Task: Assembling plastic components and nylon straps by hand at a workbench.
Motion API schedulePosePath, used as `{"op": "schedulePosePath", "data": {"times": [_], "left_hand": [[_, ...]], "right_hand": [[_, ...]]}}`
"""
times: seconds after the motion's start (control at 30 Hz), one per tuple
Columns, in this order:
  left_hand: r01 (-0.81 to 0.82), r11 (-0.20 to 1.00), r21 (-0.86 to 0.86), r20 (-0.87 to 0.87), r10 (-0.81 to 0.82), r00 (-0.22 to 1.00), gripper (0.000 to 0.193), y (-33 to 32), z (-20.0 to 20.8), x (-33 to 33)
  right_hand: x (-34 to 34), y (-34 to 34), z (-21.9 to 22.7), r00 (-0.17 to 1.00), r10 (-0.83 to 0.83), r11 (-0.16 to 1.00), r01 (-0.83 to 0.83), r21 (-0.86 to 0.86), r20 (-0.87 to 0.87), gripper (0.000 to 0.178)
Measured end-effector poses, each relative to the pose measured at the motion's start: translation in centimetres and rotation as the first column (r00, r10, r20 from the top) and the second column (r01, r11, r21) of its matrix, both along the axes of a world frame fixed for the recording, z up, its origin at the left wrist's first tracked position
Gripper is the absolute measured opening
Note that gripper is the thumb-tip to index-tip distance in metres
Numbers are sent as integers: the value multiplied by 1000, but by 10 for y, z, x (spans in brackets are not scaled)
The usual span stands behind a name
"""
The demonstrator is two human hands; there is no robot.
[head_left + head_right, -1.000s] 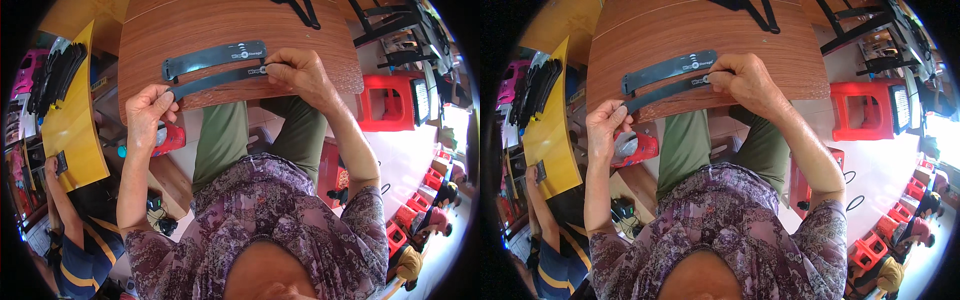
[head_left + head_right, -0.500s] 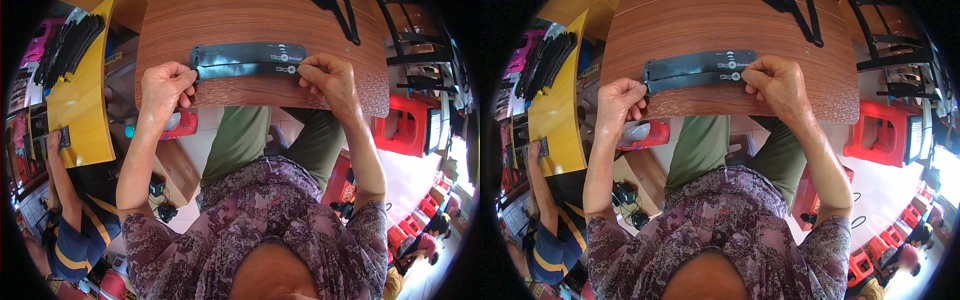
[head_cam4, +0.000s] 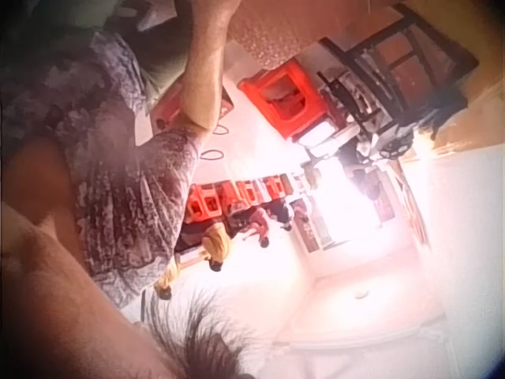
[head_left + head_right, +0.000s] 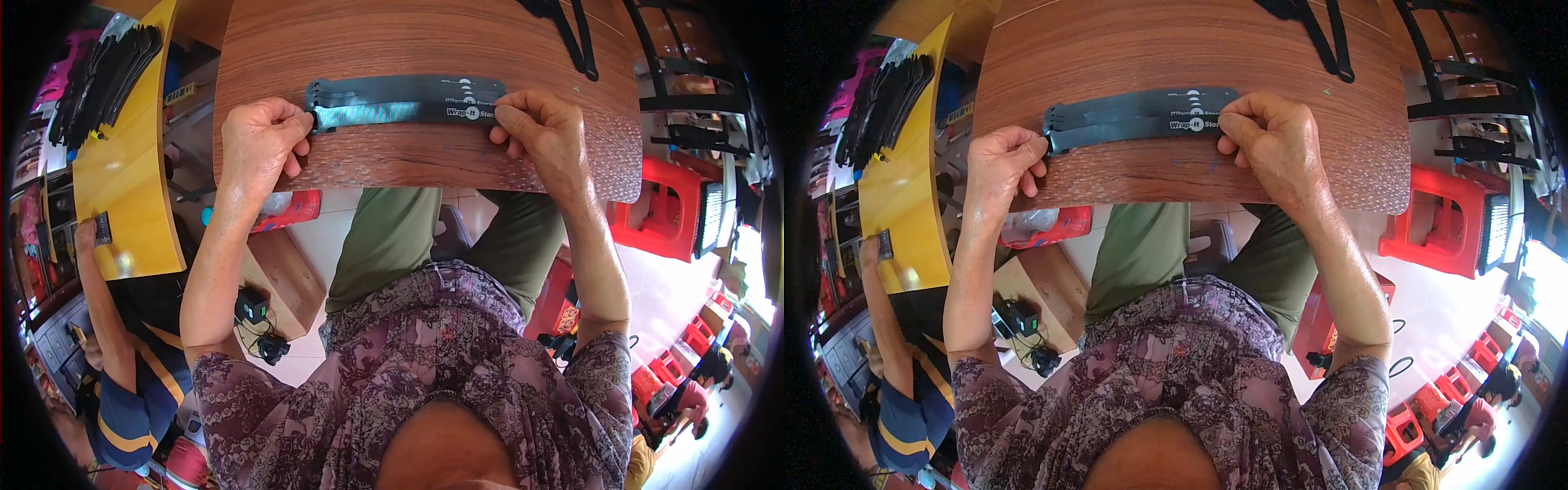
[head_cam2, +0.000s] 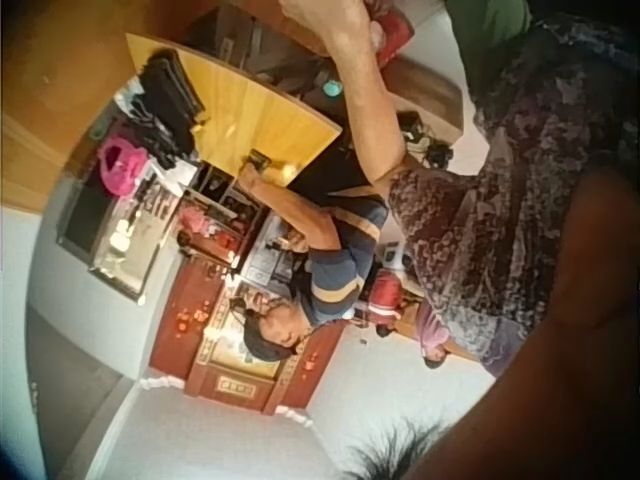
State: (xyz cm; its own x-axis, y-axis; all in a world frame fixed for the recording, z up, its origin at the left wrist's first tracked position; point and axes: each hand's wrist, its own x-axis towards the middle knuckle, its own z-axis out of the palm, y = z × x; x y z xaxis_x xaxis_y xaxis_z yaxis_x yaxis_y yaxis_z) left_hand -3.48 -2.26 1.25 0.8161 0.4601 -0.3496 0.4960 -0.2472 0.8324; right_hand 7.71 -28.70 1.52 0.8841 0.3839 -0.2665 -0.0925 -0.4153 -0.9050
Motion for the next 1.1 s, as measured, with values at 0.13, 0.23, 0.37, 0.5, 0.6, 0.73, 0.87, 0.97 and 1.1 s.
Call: {"op": "schedulePosePath", "data": {"times": [0.13, 0.23, 0.37, 0.5, 0.6, 0.73, 0.87, 0.97, 1.1], "left_hand": [[22, 999, 27, -47, -21, 999, 14, 2, -1, 1], [10, 999, 32, -68, -8, 998, 14, -1, 2, 3], [0, 1000, 29, -59, 2, 998, 13, -4, 4, 5], [-8, 999, 31, -77, 10, 997, 13, -4, 5, 5], [-20, 1000, 14, -72, 21, 997, 12, -3, 4, 4], [1, 1000, 21, -68, 1, 998, 16, 0, -1, 3], [-23, 999, 34, -74, 25, 997, 13, -6, 4, 7], [-26, 999, 28, -79, 28, 997, 14, -7, 5, 8], [-34, 999, 15, -84, 36, 996, 14, -6, 5, 8]], "right_hand": [[3, 2, 2, 1000, -3, 999, 3, -42, -14, 12], [4, 1, 0, 1000, -4, 999, 3, -52, -20, 12], [5, -3, -2, 999, -24, 999, 21, -48, -49, 11], [5, -2, -1, 997, -54, 997, 50, -52, -64, 13], [6, -2, -4, 999, -42, 998, 41, -42, -33, 14], [7, 0, 1, 999, -23, 995, 20, -93, -24, 15], [9, -3, -5, 1000, 2, 993, -1, -120, 2, 15], [9, -3, -3, 1000, 1, 995, 1, -104, 14, 15], [10, -2, -3, 1000, 2, 993, 0, -122, 15, 15]]}}
